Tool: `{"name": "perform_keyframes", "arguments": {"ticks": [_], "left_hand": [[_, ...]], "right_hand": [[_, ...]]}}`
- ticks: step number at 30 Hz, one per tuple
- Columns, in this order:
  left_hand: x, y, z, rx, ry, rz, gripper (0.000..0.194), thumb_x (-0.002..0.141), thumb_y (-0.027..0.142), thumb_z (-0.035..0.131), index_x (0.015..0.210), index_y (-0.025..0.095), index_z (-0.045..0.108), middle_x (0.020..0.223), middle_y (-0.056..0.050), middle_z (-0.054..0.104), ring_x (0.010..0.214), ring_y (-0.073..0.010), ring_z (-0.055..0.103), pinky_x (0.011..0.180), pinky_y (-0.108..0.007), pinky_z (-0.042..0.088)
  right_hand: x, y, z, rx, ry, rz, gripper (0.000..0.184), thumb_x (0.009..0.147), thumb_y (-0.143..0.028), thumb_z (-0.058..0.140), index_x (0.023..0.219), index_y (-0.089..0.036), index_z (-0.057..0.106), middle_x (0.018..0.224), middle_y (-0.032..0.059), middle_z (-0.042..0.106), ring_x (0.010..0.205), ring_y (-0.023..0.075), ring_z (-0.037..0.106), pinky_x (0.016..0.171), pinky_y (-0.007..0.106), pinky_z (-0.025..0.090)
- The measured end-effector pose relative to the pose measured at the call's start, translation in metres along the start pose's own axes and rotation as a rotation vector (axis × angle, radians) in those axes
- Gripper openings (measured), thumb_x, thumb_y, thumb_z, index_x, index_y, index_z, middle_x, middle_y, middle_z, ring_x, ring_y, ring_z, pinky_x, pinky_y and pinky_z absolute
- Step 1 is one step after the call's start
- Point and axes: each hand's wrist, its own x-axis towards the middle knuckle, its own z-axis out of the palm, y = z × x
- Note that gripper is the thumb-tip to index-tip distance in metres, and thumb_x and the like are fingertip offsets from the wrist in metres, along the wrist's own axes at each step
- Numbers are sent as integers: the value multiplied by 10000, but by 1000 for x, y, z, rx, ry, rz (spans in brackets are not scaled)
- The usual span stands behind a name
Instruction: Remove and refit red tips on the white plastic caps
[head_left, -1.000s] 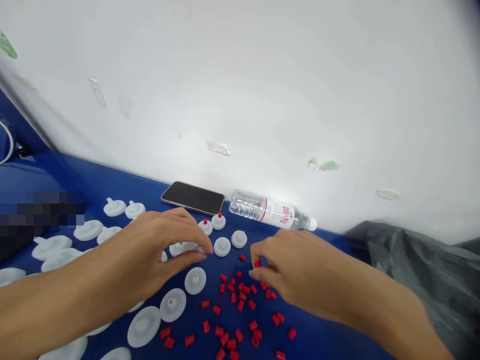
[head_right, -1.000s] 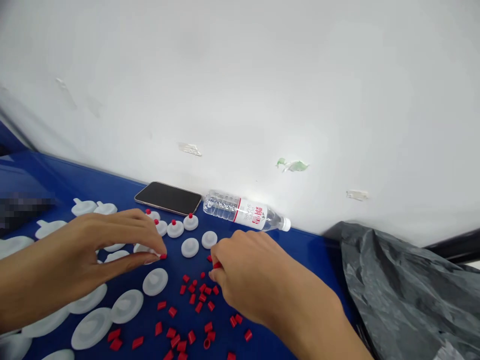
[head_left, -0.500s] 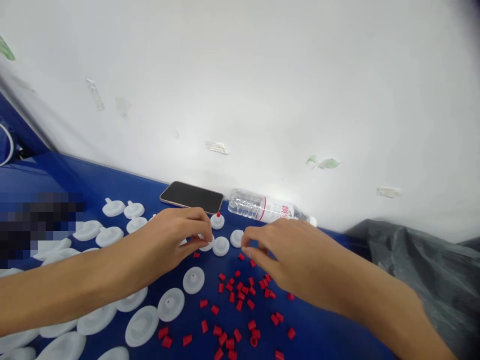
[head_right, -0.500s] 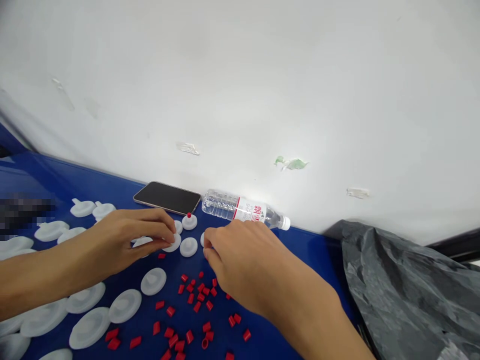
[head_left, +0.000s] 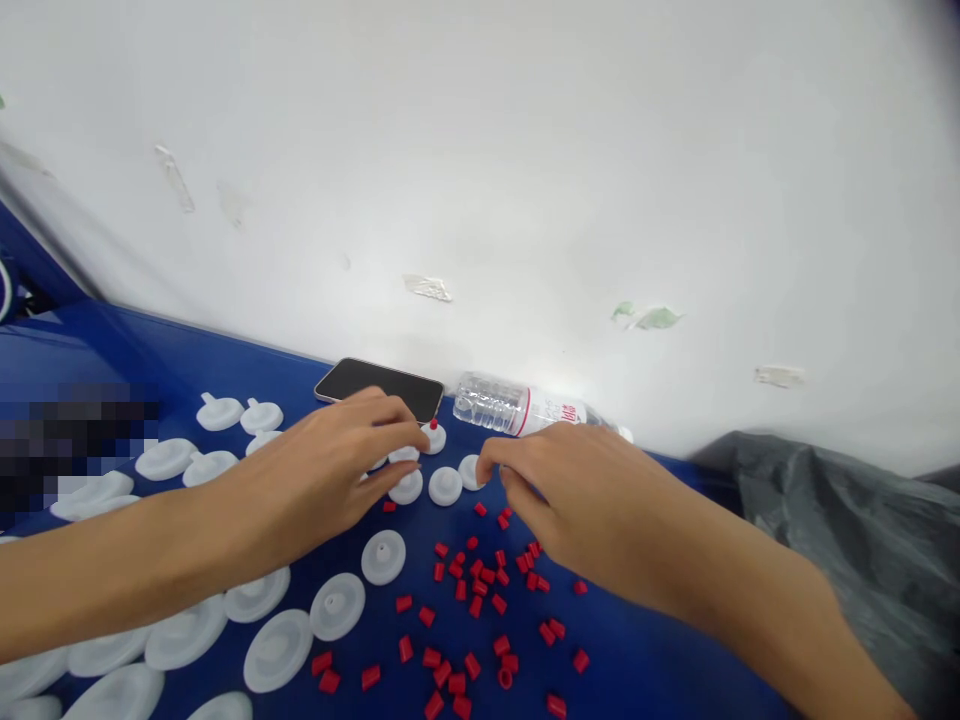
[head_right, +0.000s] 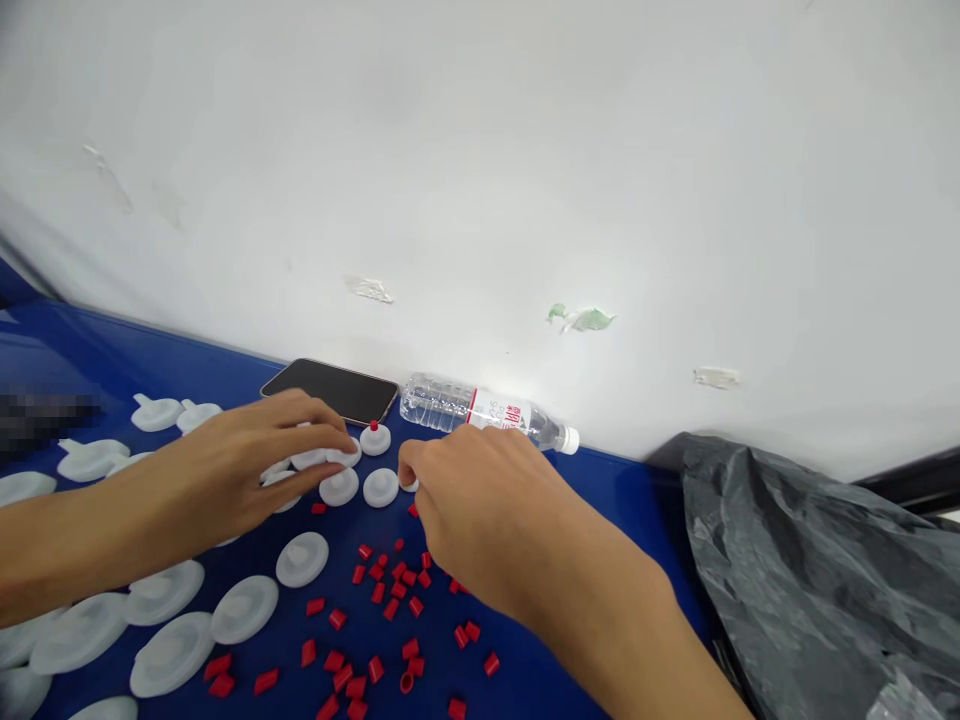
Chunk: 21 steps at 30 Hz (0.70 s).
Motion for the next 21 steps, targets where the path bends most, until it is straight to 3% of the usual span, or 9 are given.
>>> {"name": "perform_keyframes", "arguments": {"ticks": [3, 7, 9, 14, 17, 21], "left_hand": [[5, -8, 0, 114, -14, -12, 311, 1058, 256, 575, 1313, 221, 750, 1123, -91, 741, 1074, -303, 622, 839, -392, 497], [12, -14, 3, 87, -45, -5, 238, 1049, 293, 573, 1039, 217, 798, 1036, -90, 771, 984, -287, 648, 796, -381, 495], [15, -8, -3, 69, -18, -9, 275, 1074, 342, 527, 1028, 229, 773, 1012, -74, 782, 930, -264, 678, 749, -358, 497], [20, 26, -33, -250, 21, -138, 199, 1040, 431, 618, 1037, 298, 765, 917, 29, 808, 711, -171, 726, 574, -267, 492], [22, 41, -47, -449, 11, -195, 151, 1023, 426, 688, 1014, 309, 784, 888, 57, 810, 710, -142, 737, 578, -220, 523], [24, 46, -51, -575, 86, -251, 149, 988, 441, 754, 1012, 299, 793, 866, 52, 809, 716, -143, 731, 607, -210, 558]], "right_hand": [[1, 1, 1, 6, 36, 11, 319, 990, -105, 551, 1070, -329, 763, 833, -45, 795, 748, 200, 718, 621, 327, 359], [3, -3, 0, 10, 73, 27, 301, 1070, -179, 498, 1076, -323, 763, 908, -21, 818, 845, 229, 756, 654, 339, 375], [4, -6, -1, 11, 90, 36, 291, 1112, -245, 466, 1135, -311, 749, 945, -5, 821, 861, 247, 760, 655, 347, 374], [7, -19, -3, 51, 160, 36, 226, 1114, -381, 579, 1277, -271, 691, 1112, 20, 805, 953, 267, 753, 646, 339, 357], [10, -26, -6, 114, 189, 61, 215, 1063, -465, 693, 1141, -267, 723, 1024, -10, 798, 849, 229, 724, 631, 327, 340], [11, -30, -10, 224, 293, 71, 229, 1010, -492, 769, 1009, -269, 722, 972, -53, 784, 750, 165, 651, 628, 308, 329]]}}
